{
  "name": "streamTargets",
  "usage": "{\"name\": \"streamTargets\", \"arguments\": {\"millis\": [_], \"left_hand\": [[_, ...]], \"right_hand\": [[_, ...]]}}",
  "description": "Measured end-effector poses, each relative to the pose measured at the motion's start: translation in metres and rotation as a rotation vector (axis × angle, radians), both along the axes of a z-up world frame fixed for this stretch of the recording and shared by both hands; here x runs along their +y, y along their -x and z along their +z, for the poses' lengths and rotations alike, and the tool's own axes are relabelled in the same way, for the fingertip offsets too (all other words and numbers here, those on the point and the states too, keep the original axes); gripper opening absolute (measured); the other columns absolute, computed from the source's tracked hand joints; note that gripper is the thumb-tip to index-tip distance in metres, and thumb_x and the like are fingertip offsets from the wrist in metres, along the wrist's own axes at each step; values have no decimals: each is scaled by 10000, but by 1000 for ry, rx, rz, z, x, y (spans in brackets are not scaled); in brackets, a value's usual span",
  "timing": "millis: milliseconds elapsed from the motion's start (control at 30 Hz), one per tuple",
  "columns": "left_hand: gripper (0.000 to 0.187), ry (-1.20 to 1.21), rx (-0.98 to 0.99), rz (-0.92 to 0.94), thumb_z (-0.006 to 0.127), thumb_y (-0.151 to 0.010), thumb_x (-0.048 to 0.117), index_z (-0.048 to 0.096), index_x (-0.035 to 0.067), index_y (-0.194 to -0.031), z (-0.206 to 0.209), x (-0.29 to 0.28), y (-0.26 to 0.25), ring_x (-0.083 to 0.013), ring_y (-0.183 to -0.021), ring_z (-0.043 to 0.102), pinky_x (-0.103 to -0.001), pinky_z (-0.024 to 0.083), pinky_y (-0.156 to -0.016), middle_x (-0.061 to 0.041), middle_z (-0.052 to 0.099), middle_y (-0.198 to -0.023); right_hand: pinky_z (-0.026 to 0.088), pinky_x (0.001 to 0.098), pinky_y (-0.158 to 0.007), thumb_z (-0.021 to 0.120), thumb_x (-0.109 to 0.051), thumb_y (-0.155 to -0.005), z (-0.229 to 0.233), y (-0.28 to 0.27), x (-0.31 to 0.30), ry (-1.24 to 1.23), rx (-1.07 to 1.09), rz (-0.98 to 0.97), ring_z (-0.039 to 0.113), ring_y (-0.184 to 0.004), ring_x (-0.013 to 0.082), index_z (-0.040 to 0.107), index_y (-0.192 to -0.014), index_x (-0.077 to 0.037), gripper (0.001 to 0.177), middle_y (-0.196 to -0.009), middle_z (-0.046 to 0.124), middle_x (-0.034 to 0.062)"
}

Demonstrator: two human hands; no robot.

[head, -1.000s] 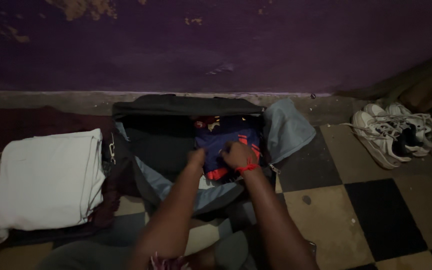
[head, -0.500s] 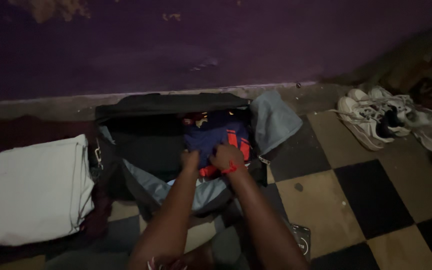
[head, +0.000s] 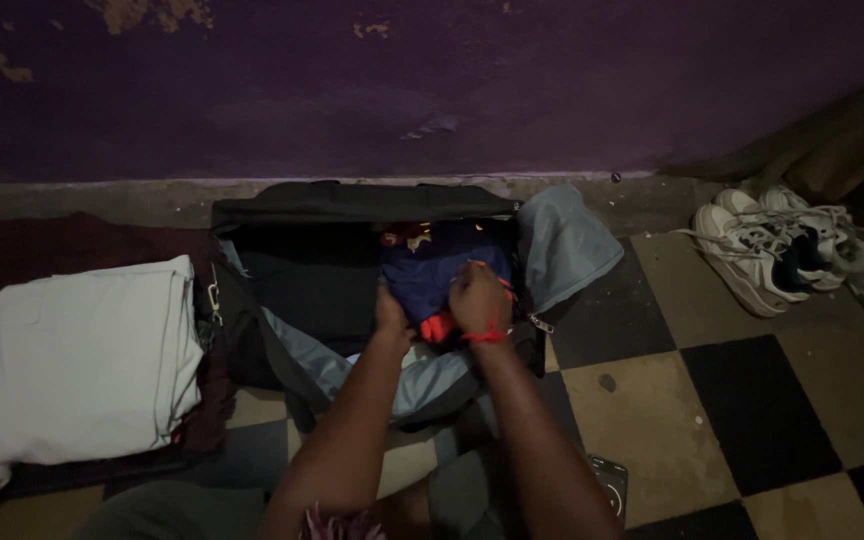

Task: The person takes folded shirts and a jersey from a bag, unfolds and refolds them by hand, and then arranges them in a stack on the floor next to the bag.

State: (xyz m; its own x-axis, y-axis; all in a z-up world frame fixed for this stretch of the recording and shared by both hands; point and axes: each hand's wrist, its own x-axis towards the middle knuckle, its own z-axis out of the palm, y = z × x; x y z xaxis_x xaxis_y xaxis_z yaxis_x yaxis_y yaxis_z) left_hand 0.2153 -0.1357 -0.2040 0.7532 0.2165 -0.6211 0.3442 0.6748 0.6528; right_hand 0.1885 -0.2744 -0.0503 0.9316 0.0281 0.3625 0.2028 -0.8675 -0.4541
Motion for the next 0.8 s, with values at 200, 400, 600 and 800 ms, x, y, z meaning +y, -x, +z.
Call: {"name": "streamTargets", "arguments": {"millis": [200,400,600,800], "left_hand": [[634,113,73,-70,643,-886,387,614,-25,-1367,-15,4,-3,-327,-1229,629,-484,449,-1039,-181,669,-1352],[568,-118,-14,-72,793,-767,100,585,13,-1289,37,2,15,-359,-1022,675,-477,558,-849,-211,688,-1191],[727,-199,-229,-38,763,-774,90,460,83,-1434,43,-2,11,-239,-976,711,-425,616,-831,-177,656,-1257],[719,-107,-209,-169,750,-841,327,471,82,-1457,101,3,8,-285,-909,654,-440,494,-666,-196,634,-1219]], "right_hand": [[565,478,-880,659,-207,-856,-45,-23,-19,-153,69,-72,716,-992,372,737,-1054,-102,238,-1018,756,157],[547,487,-896,738,-238,-793,-68,-43,-32,-162,112,-76,697,-1002,402,743,-1091,-93,331,-1019,752,186],[511,452,-1033,831,-393,-794,-32,-19,-12,-228,114,86,636,-1209,401,663,-1257,-54,598,-1287,663,233],[353,479,-1195,953,-402,-621,32,14,-4,-193,66,579,395,-1485,443,446,-1507,-21,1090,-1594,393,274]]}}
